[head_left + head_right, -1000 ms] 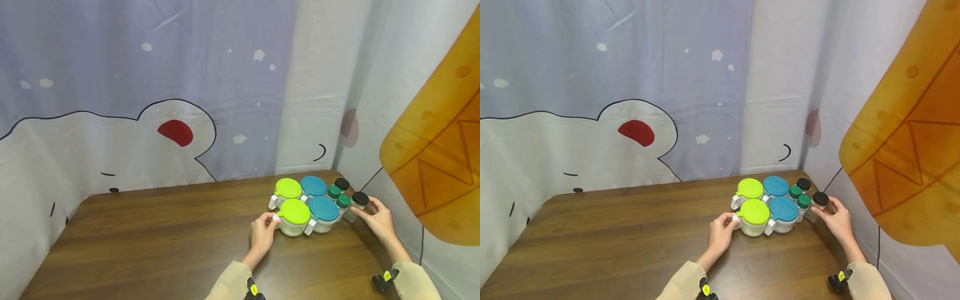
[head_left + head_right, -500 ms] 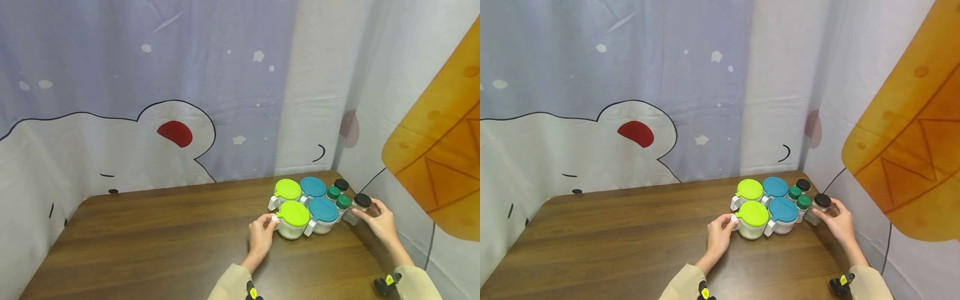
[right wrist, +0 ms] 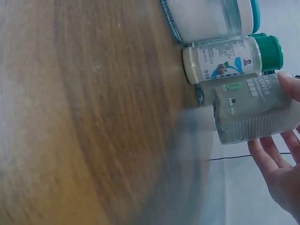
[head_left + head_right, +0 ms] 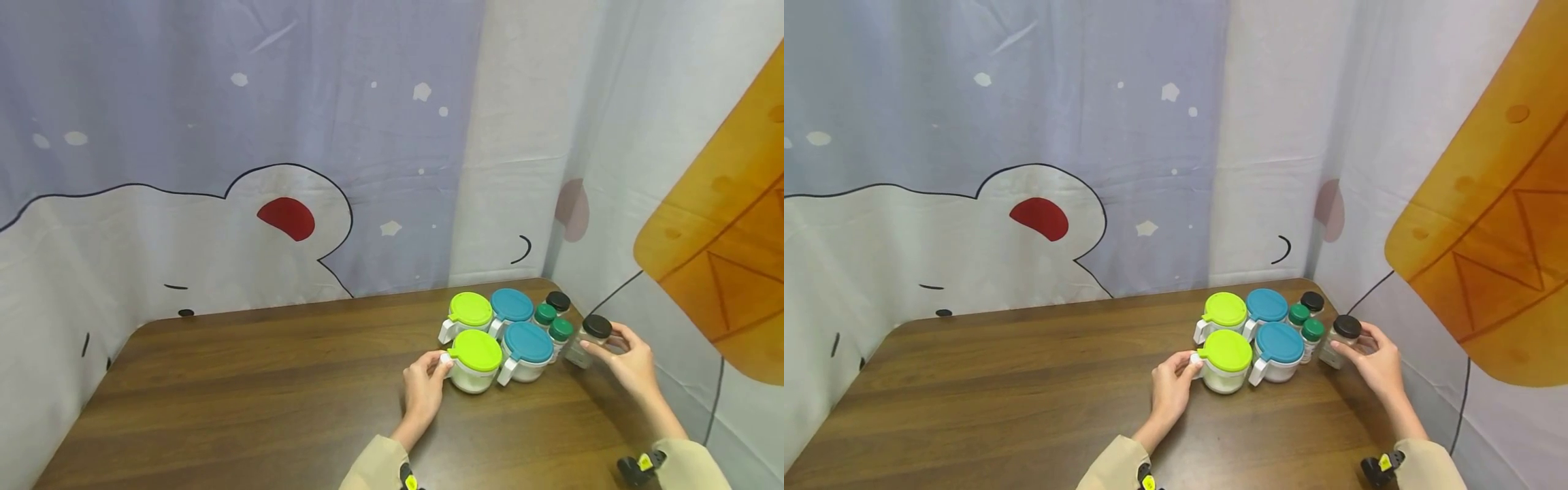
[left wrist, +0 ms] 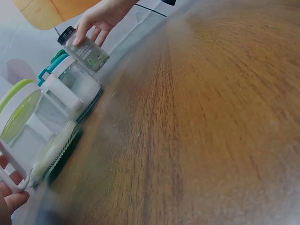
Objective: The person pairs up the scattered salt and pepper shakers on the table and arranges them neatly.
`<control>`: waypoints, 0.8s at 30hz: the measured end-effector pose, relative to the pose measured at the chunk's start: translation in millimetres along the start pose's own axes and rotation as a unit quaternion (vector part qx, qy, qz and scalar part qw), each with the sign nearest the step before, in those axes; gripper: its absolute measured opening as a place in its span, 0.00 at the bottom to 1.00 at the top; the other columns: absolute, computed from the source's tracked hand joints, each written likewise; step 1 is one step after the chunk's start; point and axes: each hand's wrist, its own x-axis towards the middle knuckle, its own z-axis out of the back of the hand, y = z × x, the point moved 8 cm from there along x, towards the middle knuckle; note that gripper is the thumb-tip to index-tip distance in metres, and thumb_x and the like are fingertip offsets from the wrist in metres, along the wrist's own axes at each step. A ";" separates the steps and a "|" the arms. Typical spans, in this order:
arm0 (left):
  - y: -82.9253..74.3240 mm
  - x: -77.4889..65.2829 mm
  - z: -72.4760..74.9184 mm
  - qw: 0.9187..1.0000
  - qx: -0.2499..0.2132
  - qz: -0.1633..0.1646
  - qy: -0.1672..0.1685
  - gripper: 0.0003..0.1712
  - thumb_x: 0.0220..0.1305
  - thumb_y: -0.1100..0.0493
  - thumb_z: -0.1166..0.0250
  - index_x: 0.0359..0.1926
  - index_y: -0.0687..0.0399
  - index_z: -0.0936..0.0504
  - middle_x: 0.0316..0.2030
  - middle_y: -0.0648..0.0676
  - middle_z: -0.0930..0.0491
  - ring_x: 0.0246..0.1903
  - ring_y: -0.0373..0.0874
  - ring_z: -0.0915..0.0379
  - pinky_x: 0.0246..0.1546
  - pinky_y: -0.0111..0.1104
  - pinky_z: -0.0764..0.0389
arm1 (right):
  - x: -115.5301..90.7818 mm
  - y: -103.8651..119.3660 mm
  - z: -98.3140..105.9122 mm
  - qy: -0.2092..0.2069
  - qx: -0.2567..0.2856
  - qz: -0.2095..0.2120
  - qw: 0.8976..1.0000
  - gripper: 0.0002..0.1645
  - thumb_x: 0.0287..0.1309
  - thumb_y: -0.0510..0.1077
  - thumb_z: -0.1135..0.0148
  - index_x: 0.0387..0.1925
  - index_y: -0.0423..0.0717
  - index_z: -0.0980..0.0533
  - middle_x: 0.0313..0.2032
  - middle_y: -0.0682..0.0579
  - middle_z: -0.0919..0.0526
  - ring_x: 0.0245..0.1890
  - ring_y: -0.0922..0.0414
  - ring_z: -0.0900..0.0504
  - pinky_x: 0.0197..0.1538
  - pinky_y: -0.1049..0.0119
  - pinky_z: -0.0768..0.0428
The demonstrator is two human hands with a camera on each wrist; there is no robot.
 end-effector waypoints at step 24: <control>-10.9 -1.8 14.2 0.999 -0.031 0.002 -0.013 0.09 0.57 0.62 0.31 0.39 0.62 0.15 0.37 0.60 0.13 0.40 0.48 0.15 0.42 0.30 0.16 | -5.2 24.2 7.0 0.011 -0.015 0.025 1.000 0.23 0.46 0.42 0.24 0.45 0.49 0.24 0.31 0.81 0.24 0.32 0.82 0.24 0.34 0.87 0.25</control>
